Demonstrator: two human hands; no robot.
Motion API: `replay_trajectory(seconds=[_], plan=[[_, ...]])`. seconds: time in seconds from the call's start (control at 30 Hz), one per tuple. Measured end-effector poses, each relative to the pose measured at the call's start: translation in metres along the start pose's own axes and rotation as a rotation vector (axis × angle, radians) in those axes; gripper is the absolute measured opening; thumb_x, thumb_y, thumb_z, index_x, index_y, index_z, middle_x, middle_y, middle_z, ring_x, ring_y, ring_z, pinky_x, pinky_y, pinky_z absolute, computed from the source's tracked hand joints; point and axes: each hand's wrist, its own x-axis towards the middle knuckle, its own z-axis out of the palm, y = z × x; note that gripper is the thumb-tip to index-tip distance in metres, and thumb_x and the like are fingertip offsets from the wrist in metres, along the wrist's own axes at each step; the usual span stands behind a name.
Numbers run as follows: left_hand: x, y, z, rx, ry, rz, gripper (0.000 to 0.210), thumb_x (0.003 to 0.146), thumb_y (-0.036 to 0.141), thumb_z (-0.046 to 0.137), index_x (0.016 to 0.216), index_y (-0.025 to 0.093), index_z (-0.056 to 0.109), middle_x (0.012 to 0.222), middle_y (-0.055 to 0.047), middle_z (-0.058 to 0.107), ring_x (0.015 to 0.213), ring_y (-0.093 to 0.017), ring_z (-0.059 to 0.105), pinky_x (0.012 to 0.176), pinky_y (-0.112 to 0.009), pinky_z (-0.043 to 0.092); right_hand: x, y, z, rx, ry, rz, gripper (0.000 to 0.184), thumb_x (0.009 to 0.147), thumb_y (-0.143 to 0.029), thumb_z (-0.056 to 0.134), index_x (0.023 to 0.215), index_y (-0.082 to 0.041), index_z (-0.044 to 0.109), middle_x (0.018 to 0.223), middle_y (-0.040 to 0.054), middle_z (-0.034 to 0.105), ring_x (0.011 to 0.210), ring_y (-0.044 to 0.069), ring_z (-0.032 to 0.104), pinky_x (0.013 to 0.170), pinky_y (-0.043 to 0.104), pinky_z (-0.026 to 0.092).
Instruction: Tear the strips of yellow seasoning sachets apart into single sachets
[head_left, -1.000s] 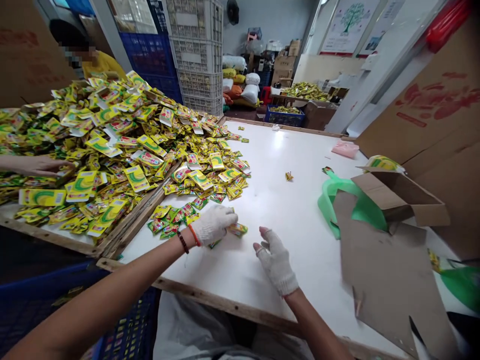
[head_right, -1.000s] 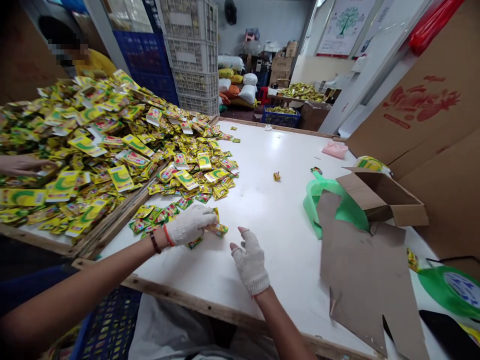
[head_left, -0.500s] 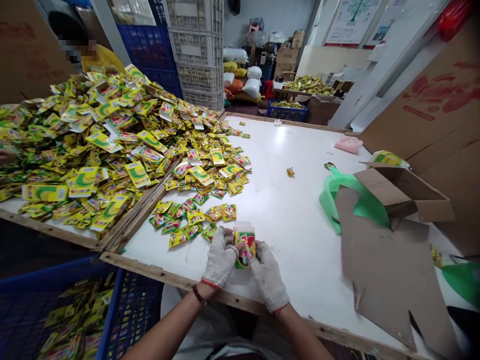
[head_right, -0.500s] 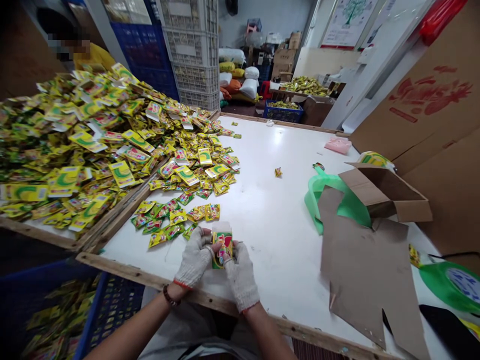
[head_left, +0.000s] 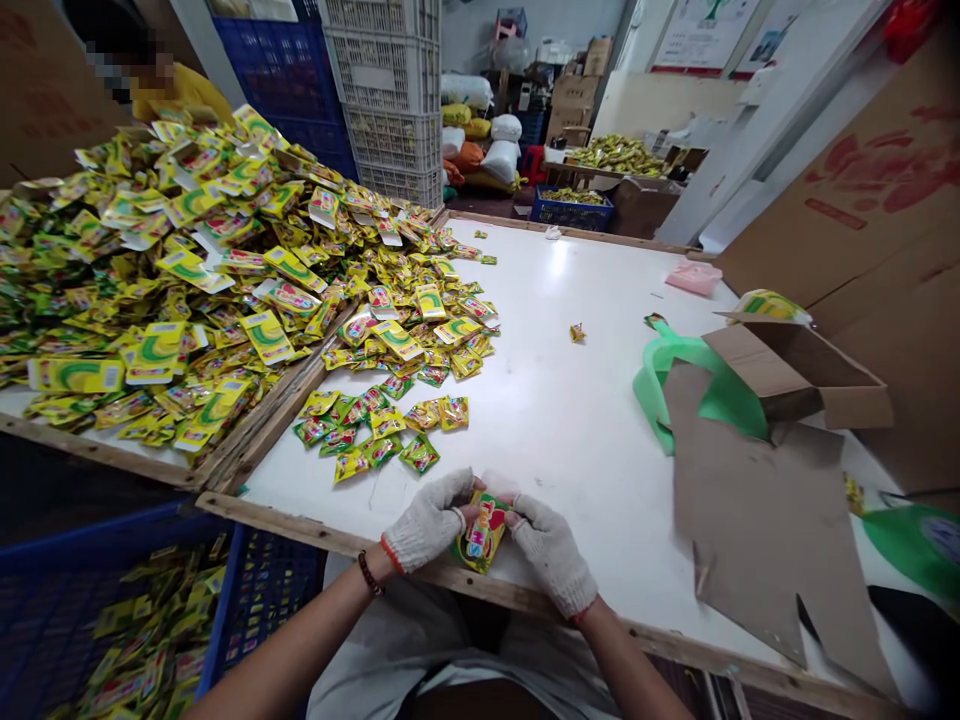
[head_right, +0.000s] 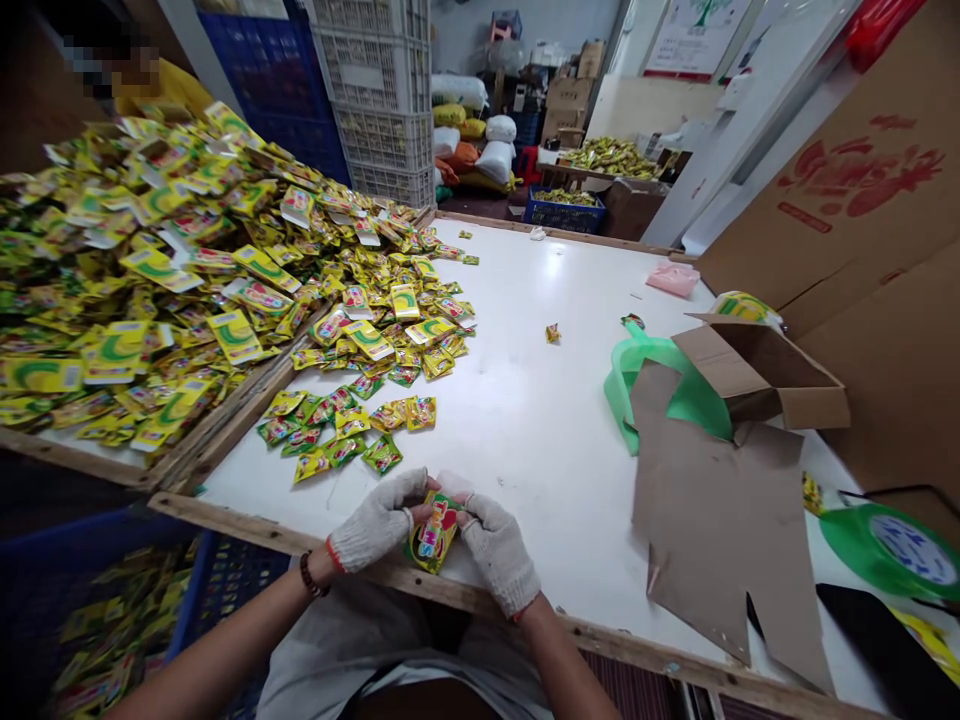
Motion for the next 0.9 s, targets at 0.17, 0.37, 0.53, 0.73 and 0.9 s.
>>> replay_trajectory(seconds=[0.17, 0.37, 0.53, 0.73, 0.9], plan=[[0.002, 0.011, -0.009, 0.128, 0.056, 0.020, 0.010, 0.075, 0.023, 0.055, 0.081, 0.014, 0.053, 0.072, 0.001, 0.054, 0.070, -0.012, 0.050, 0.064, -0.023, 0.042, 0.012, -0.008, 0.003, 0.006, 0.042, 0.001, 0.034, 0.073, -0.025, 0.055, 0.105, -0.016, 0.061, 0.088, 0.0043, 0.069, 0.079, 0.018, 0.063, 0.074, 0.032, 0.052], [0.003, 0.016, -0.018, 0.185, 0.049, 0.022, 0.013, 0.078, 0.024, 0.050, 0.082, 0.014, 0.057, 0.073, 0.000, 0.056, 0.070, -0.012, 0.050, 0.063, -0.021, 0.039, 0.013, -0.021, 0.007, -0.130, -0.038, -0.090, 0.025, 0.080, -0.027, 0.049, 0.095, -0.020, 0.068, 0.095, 0.0037, 0.069, 0.085, 0.018, 0.063, 0.078, 0.031, 0.050], [0.011, 0.028, -0.026, 0.157, -0.106, -0.036, 0.022, 0.076, 0.031, 0.052, 0.072, 0.011, 0.061, 0.063, 0.001, 0.054, 0.059, -0.010, 0.046, 0.055, -0.019, 0.037, 0.013, -0.033, 0.003, -0.123, -0.059, -0.033, 0.027, 0.080, -0.033, 0.050, 0.088, -0.017, 0.070, 0.084, 0.0036, 0.071, 0.076, 0.019, 0.065, 0.067, 0.028, 0.053], [0.013, 0.033, -0.031, 0.124, -0.180, -0.099, 0.020, 0.073, 0.029, 0.056, 0.073, 0.010, 0.064, 0.064, 0.000, 0.057, 0.058, -0.009, 0.048, 0.054, -0.018, 0.038, 0.017, -0.035, -0.003, -0.131, -0.069, 0.042, 0.027, 0.075, -0.030, 0.055, 0.087, -0.012, 0.070, 0.080, 0.0070, 0.071, 0.073, 0.021, 0.066, 0.061, 0.029, 0.054], [-0.014, 0.022, -0.031, 0.422, -0.143, 0.222, 0.025, 0.083, 0.026, 0.046, 0.075, 0.012, 0.064, 0.070, -0.003, 0.058, 0.067, -0.012, 0.052, 0.064, -0.021, 0.043, 0.001, -0.021, -0.003, -0.201, -0.195, -0.247, 0.028, 0.079, -0.023, 0.050, 0.100, -0.017, 0.067, 0.097, 0.0072, 0.069, 0.085, 0.018, 0.065, 0.078, 0.030, 0.052]])
